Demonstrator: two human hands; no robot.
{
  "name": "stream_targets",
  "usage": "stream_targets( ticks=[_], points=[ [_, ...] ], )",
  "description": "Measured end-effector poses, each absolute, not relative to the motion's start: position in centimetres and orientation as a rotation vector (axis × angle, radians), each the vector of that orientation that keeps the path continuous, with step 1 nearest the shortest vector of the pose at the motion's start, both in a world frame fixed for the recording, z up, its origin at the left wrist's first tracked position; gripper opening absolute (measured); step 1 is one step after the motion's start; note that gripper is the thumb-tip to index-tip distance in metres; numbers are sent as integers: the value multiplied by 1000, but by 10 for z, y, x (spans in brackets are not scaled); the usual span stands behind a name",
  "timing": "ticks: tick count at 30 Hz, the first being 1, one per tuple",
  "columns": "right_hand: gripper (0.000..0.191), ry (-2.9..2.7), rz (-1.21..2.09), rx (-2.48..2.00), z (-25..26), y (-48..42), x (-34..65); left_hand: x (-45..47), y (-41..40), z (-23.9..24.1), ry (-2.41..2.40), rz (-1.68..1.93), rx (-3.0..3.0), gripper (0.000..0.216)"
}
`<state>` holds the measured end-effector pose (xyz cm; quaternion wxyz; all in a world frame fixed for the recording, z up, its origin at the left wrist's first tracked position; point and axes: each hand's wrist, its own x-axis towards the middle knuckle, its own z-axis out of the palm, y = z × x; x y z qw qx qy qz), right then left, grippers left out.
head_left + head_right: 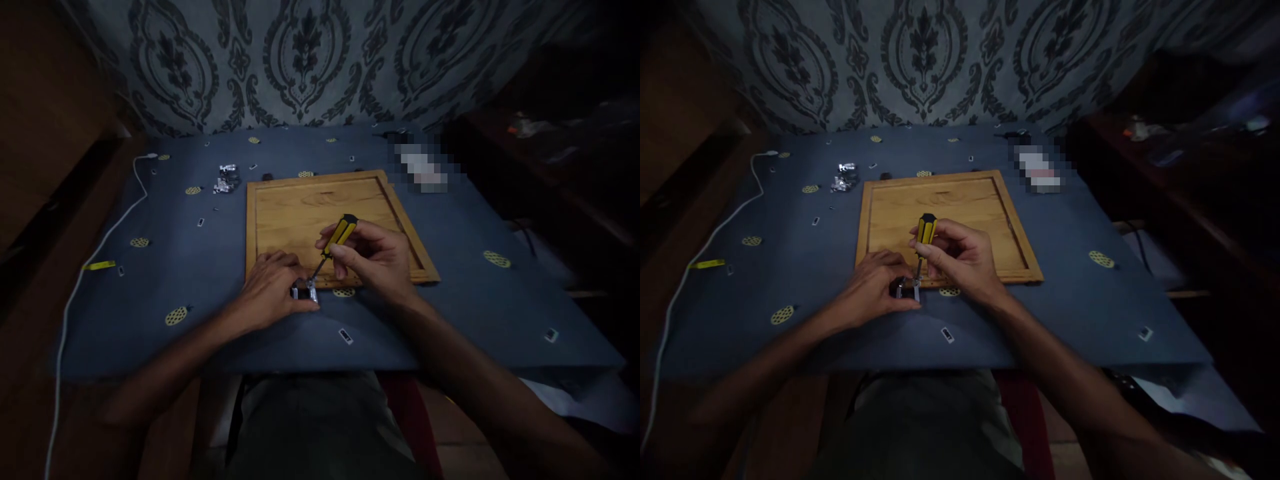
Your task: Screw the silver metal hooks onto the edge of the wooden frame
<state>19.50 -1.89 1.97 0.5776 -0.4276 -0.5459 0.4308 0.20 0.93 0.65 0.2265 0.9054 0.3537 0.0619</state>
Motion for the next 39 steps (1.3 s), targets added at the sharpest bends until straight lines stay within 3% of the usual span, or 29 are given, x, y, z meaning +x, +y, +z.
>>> stream_targets(
  ticks=[31, 39],
  points=[
    [33, -1388, 1180, -929, 20, -17, 200, 2, 10, 5, 963, 168, 2517, 41],
    [33, -1391, 1100, -949, 21, -19, 198, 2, 10, 5, 968, 149, 2494, 43]
  ],
)
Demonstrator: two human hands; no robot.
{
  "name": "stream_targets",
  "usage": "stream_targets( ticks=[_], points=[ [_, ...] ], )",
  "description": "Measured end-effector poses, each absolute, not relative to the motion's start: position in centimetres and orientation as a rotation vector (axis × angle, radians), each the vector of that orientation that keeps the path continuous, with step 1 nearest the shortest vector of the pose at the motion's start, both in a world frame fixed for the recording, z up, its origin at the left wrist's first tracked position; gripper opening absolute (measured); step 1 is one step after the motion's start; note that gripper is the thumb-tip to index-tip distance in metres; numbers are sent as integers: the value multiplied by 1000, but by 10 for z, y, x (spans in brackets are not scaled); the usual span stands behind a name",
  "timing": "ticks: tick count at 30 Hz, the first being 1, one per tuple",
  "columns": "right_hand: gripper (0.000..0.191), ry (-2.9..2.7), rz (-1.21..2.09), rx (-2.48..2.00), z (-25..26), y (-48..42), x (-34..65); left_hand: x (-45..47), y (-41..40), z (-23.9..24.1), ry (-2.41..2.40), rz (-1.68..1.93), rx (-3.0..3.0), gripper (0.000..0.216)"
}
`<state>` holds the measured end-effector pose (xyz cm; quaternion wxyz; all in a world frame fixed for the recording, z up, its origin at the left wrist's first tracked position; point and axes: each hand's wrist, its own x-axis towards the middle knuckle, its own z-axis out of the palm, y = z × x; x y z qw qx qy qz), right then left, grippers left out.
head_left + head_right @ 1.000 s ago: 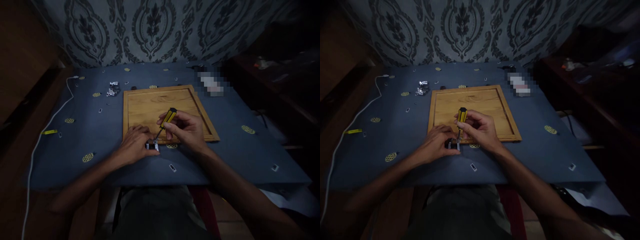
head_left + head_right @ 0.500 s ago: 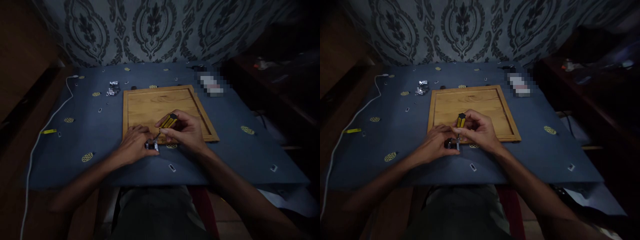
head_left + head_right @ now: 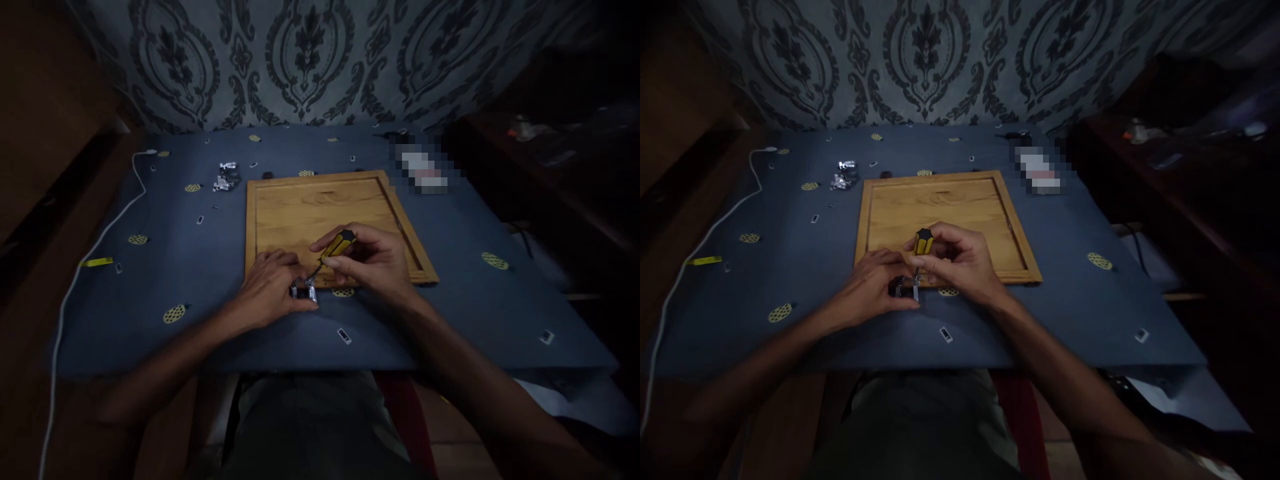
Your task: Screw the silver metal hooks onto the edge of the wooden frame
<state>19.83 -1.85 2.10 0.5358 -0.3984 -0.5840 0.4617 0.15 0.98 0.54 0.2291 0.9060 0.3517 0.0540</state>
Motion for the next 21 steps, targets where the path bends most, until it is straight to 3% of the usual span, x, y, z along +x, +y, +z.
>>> stream_targets(
  ticks=[21],
  points=[
    [29, -1401, 1065, -933, 17, -19, 198, 2, 10, 6, 966, 148, 2499, 40]
  ],
)
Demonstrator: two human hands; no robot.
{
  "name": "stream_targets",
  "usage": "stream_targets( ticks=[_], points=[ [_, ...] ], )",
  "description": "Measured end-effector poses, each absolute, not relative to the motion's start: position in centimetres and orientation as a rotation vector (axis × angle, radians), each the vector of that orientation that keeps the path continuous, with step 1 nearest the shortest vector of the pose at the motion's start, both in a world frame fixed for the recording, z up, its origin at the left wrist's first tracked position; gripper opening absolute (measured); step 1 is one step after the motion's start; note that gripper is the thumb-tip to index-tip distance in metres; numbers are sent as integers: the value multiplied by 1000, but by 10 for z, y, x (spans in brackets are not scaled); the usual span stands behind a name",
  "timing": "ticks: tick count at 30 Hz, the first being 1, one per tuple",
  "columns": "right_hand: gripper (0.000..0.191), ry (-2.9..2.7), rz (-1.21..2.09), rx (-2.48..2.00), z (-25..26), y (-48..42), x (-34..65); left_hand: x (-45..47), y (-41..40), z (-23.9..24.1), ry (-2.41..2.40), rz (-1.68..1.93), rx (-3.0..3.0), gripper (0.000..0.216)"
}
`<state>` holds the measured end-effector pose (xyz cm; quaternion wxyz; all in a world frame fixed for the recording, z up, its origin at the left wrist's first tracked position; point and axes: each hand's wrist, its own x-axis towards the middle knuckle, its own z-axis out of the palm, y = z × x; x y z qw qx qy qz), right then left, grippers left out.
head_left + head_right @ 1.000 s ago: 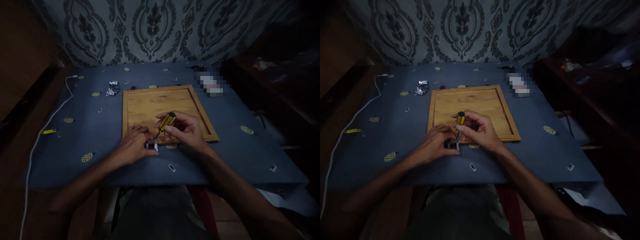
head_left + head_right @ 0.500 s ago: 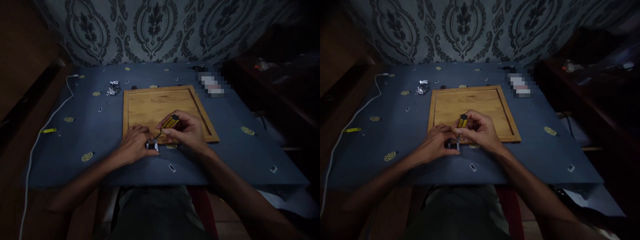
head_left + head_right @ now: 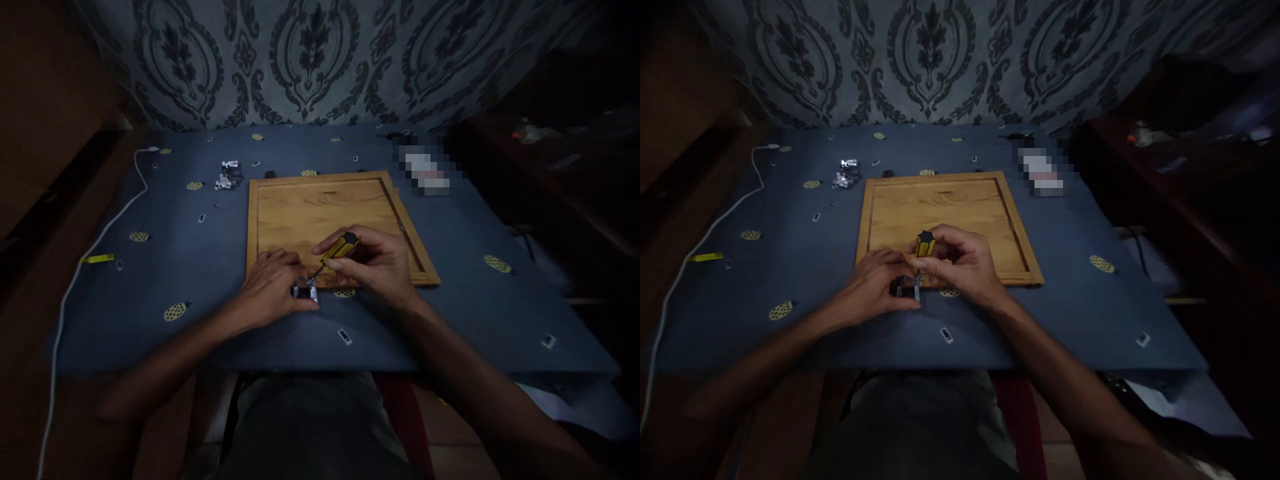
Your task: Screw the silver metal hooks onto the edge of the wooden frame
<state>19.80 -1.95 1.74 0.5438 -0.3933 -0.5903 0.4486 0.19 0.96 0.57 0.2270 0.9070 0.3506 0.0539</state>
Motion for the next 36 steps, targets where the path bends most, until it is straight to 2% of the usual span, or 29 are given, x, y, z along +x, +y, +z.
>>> stream_targets(
  ticks=[7, 11, 16, 36],
  points=[
    [25, -1274, 892, -908, 13, -18, 195, 1, 9, 5, 977, 175, 2515, 38],
    [30, -1269, 863, -950, 14, -17, 195, 1, 9, 4, 967, 168, 2511, 39],
    [36, -1332, 879, -974, 20, -19, 193, 1, 9, 4, 979, 156, 2531, 39],
    [36, -1394, 1020, -968, 15, -19, 199, 2, 9, 7, 970, 165, 2512, 38]
  ],
)
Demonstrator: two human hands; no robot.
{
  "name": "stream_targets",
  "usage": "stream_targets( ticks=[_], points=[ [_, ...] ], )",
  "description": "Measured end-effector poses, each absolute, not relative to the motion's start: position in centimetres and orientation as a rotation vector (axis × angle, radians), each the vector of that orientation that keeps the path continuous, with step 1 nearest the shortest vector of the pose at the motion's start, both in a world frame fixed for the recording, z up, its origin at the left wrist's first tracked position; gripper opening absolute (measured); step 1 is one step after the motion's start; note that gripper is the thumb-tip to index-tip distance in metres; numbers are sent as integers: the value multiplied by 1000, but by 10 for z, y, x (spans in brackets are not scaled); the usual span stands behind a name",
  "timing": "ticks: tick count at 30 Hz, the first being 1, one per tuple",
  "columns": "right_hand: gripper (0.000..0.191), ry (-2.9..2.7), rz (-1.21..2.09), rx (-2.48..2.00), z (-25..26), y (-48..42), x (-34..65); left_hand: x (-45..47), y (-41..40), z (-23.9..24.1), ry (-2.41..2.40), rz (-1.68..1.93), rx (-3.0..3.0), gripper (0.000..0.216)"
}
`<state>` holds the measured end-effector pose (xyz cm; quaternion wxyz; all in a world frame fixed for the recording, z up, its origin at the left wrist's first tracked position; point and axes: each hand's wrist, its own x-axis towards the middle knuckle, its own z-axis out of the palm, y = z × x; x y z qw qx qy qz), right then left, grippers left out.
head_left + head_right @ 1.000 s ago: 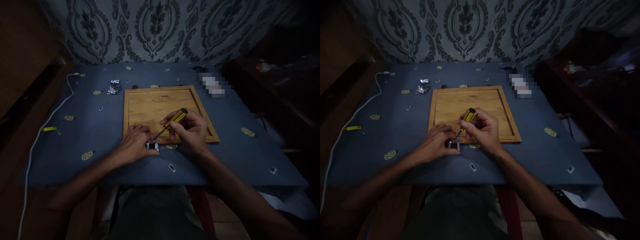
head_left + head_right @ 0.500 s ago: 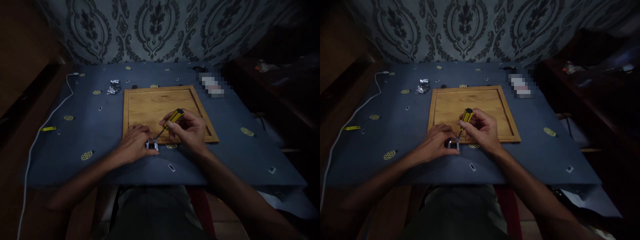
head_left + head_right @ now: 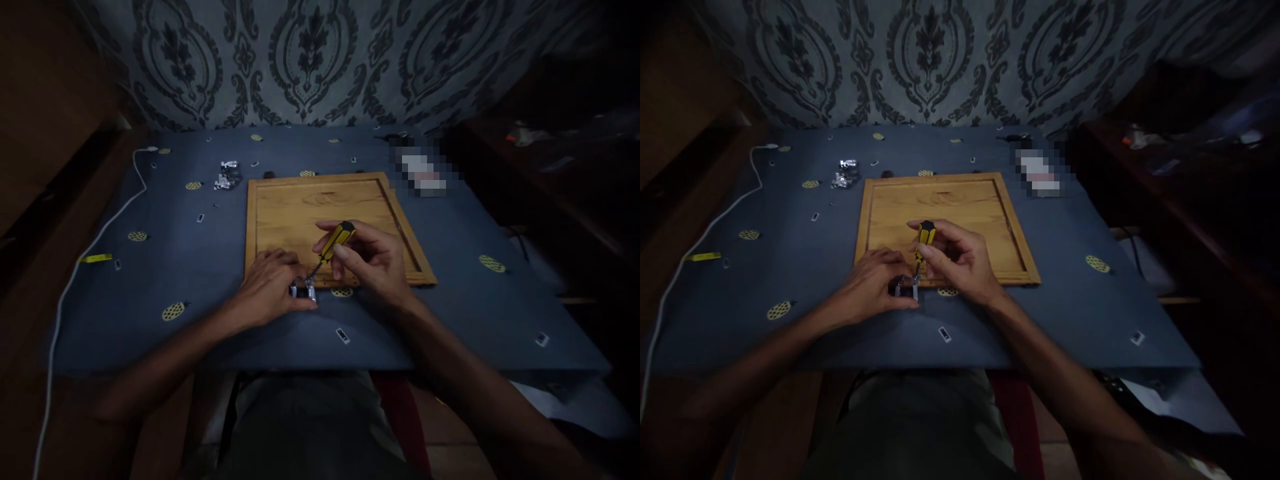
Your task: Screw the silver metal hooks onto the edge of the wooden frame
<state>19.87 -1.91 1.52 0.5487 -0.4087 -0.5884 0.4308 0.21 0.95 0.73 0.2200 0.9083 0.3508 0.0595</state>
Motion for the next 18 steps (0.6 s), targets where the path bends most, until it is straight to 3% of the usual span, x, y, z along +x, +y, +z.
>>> stream_targets(
  ticks=[9, 18],
  points=[
    [28, -1407, 973, -975, 19, -19, 197, 1, 9, 6, 960, 177, 2498, 39],
    [34, -1405, 1078, -985, 22, -19, 200, 2, 10, 5, 955, 180, 2504, 37]
  ],
)
